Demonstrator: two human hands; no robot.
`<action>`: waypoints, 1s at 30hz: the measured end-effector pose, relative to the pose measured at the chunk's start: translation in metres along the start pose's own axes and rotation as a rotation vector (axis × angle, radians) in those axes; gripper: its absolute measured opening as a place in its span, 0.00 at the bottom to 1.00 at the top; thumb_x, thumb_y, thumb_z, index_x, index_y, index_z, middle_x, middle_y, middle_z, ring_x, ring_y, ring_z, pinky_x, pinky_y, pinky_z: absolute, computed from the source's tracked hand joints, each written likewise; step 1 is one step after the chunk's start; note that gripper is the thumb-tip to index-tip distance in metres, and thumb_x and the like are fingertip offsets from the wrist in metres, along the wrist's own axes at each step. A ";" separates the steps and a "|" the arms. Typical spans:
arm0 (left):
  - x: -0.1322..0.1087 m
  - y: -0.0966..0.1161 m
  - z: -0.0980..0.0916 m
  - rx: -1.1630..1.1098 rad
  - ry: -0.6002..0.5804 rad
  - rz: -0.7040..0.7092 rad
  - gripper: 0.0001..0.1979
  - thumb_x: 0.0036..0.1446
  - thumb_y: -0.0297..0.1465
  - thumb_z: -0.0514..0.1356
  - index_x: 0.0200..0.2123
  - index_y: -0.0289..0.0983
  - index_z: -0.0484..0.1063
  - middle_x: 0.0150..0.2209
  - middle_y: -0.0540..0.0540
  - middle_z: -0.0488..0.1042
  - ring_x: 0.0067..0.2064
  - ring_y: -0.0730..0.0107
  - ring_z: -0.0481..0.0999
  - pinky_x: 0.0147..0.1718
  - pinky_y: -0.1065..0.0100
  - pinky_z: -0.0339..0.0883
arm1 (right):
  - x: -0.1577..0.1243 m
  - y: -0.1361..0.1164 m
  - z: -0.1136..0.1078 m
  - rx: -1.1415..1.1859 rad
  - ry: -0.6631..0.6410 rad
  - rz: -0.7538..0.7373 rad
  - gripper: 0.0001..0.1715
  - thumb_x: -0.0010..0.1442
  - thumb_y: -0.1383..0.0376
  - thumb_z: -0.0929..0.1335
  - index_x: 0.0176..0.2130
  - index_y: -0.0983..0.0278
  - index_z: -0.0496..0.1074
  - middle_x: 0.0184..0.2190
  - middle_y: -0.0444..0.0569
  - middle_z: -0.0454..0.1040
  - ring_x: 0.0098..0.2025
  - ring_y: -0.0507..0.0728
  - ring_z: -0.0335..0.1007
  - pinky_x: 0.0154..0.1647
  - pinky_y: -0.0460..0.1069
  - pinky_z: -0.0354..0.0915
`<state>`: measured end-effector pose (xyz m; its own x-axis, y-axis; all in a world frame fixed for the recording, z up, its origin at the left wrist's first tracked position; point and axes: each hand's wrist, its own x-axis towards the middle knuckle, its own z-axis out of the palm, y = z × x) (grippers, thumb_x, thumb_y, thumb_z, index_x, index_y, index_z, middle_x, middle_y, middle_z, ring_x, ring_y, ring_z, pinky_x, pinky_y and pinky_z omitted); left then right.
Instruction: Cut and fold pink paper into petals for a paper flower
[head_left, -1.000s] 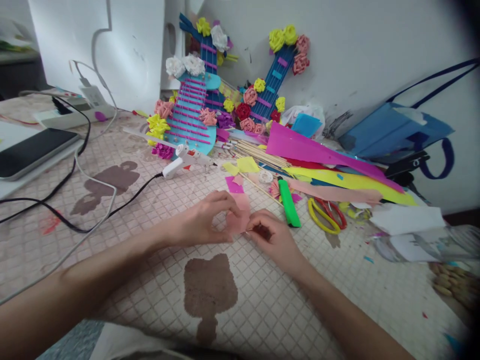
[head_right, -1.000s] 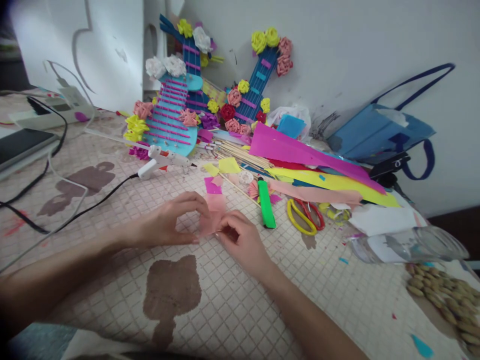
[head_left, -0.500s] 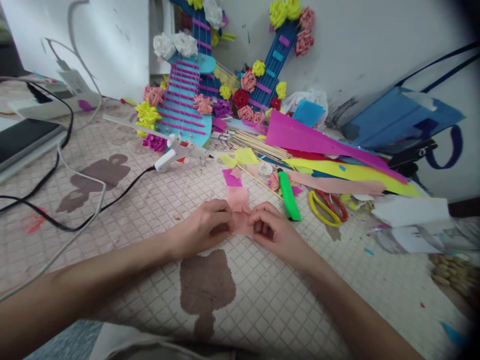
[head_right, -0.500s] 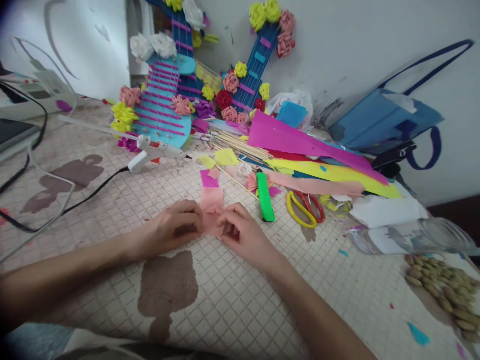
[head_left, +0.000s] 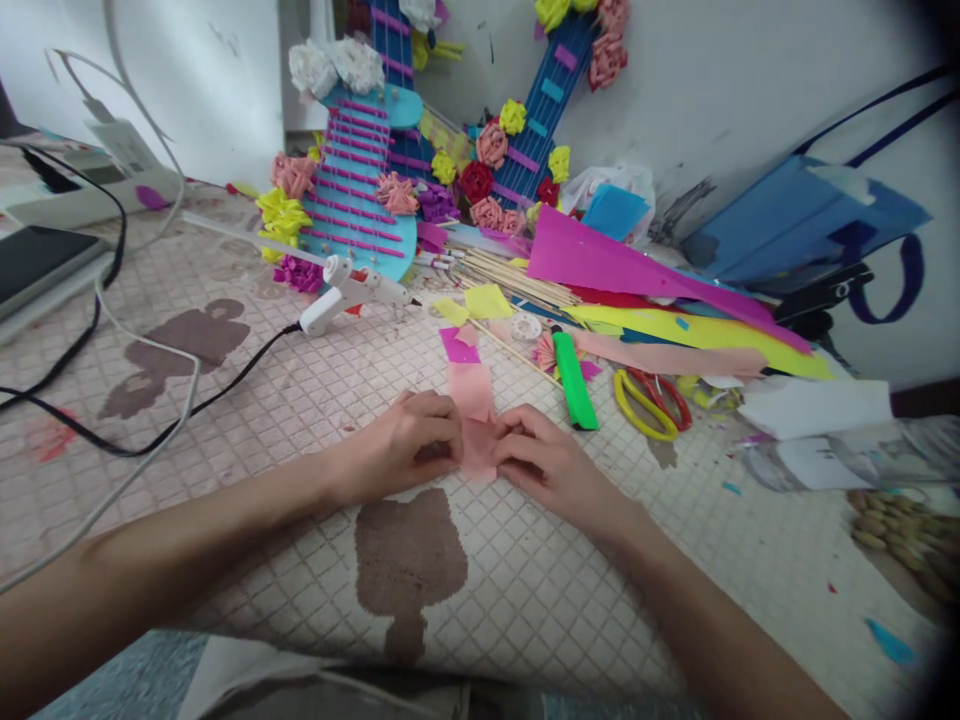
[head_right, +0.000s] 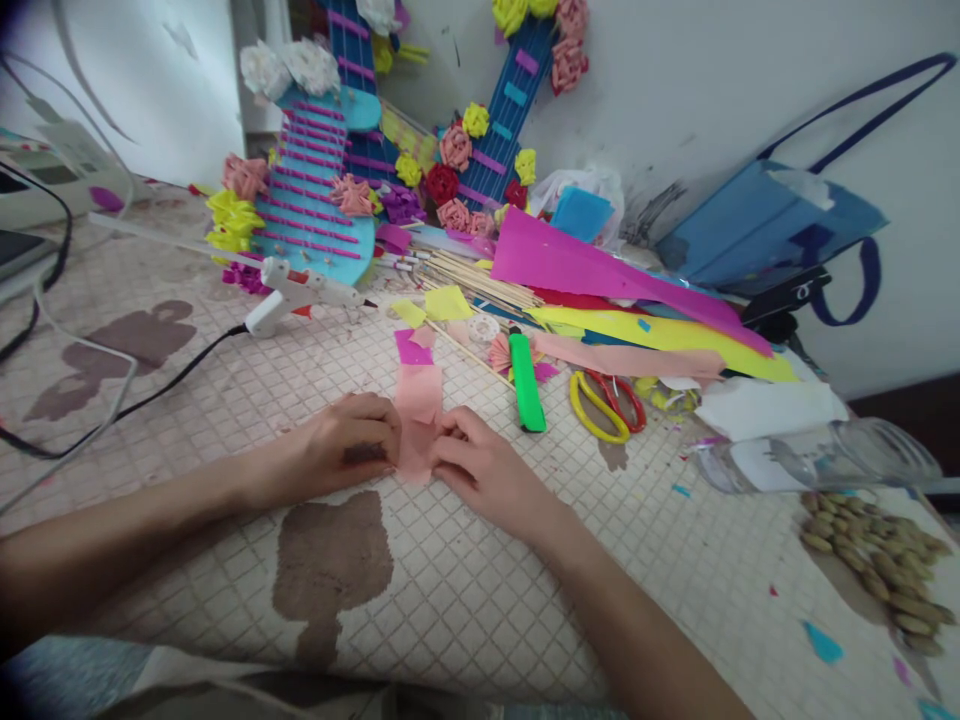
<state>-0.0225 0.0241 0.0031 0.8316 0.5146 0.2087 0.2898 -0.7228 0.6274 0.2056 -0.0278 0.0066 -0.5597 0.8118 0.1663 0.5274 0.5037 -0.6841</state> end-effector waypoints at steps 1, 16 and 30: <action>0.000 0.000 0.001 0.032 0.008 0.007 0.05 0.57 0.24 0.58 0.31 0.35 0.73 0.35 0.45 0.72 0.40 0.66 0.70 0.41 0.64 0.60 | 0.000 0.000 0.001 -0.028 0.015 -0.013 0.10 0.60 0.74 0.63 0.34 0.60 0.69 0.41 0.49 0.64 0.45 0.56 0.65 0.46 0.53 0.65; -0.003 0.004 0.006 0.034 0.021 0.000 0.03 0.55 0.22 0.60 0.32 0.35 0.72 0.36 0.47 0.71 0.40 0.68 0.70 0.44 0.63 0.59 | -0.005 -0.002 -0.002 -0.013 -0.058 0.041 0.09 0.60 0.76 0.65 0.37 0.62 0.67 0.41 0.48 0.65 0.44 0.53 0.64 0.44 0.48 0.63; 0.005 0.011 0.006 -0.034 -0.001 -0.129 0.05 0.57 0.25 0.59 0.33 0.37 0.75 0.35 0.47 0.72 0.42 0.65 0.71 0.45 0.61 0.59 | 0.000 -0.002 0.005 0.044 0.021 0.073 0.10 0.57 0.77 0.66 0.34 0.63 0.69 0.37 0.45 0.66 0.38 0.51 0.65 0.38 0.46 0.62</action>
<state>-0.0122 0.0161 0.0063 0.7888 0.6020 0.1242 0.3784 -0.6347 0.6737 0.2014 -0.0297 0.0047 -0.5072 0.8520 0.1296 0.5372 0.4301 -0.7256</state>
